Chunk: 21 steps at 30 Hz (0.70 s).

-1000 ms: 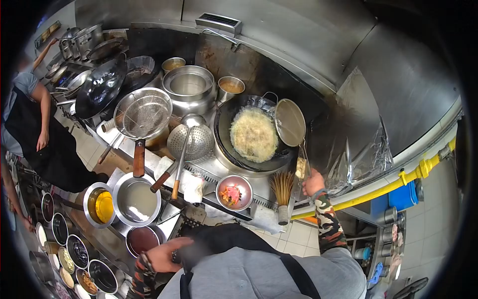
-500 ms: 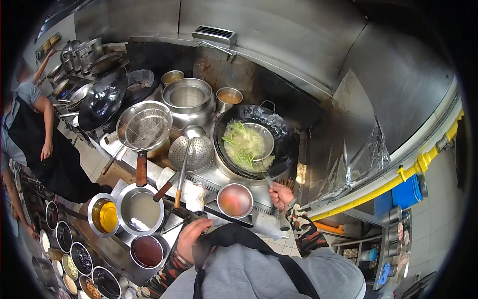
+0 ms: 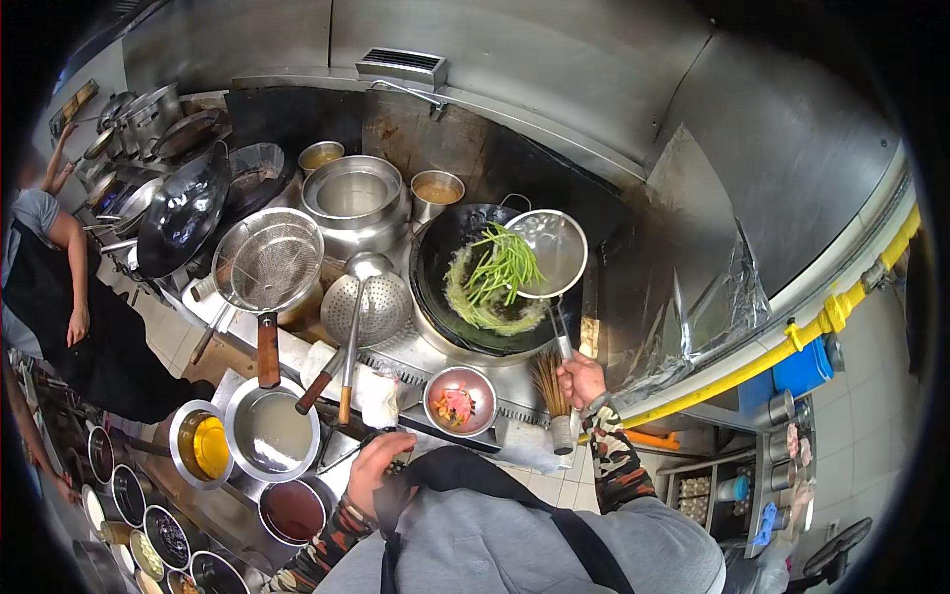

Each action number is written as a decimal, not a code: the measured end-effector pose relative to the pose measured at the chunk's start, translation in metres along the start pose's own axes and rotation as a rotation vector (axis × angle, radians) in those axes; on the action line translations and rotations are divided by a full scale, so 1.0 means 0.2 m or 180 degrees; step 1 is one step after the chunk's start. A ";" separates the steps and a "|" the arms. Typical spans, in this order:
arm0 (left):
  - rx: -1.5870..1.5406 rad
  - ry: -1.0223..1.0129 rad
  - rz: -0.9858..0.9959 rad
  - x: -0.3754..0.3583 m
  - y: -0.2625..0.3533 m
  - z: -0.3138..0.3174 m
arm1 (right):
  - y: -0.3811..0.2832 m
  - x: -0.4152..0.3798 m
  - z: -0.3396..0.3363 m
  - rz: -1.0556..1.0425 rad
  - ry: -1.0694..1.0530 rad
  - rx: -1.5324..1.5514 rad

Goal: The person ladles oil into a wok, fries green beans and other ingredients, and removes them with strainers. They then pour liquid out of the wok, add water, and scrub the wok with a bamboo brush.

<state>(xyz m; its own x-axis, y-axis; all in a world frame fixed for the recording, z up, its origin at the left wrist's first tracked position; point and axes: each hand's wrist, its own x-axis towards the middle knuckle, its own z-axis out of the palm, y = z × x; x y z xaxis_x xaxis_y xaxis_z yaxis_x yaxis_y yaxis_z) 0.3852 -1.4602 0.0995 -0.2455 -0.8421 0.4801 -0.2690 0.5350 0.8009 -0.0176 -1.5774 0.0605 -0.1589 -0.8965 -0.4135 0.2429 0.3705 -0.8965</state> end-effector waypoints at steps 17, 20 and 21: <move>-0.0158 0.0001 0.0034 0.02 -0.03 -0.02 | -0.11 -0.07 0.13 -0.0491 0.0511 -0.0924; -0.0183 0.0005 -0.0065 0.00 -0.04 0.00 | -0.07 -0.03 0.12 -0.0446 0.0623 -0.1030; -0.0185 0.0021 -0.0099 0.00 -0.04 0.00 | -0.05 -0.02 0.11 -0.0396 0.0626 -0.1189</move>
<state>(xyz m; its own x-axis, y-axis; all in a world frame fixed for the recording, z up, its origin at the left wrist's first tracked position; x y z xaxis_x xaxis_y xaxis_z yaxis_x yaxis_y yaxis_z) 0.3876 -1.4642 0.0925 -0.2317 -0.8589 0.4568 -0.2219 0.5039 0.8348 0.0020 -1.5837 0.0747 -0.3531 -0.8899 -0.2886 -0.1464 0.3573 -0.9224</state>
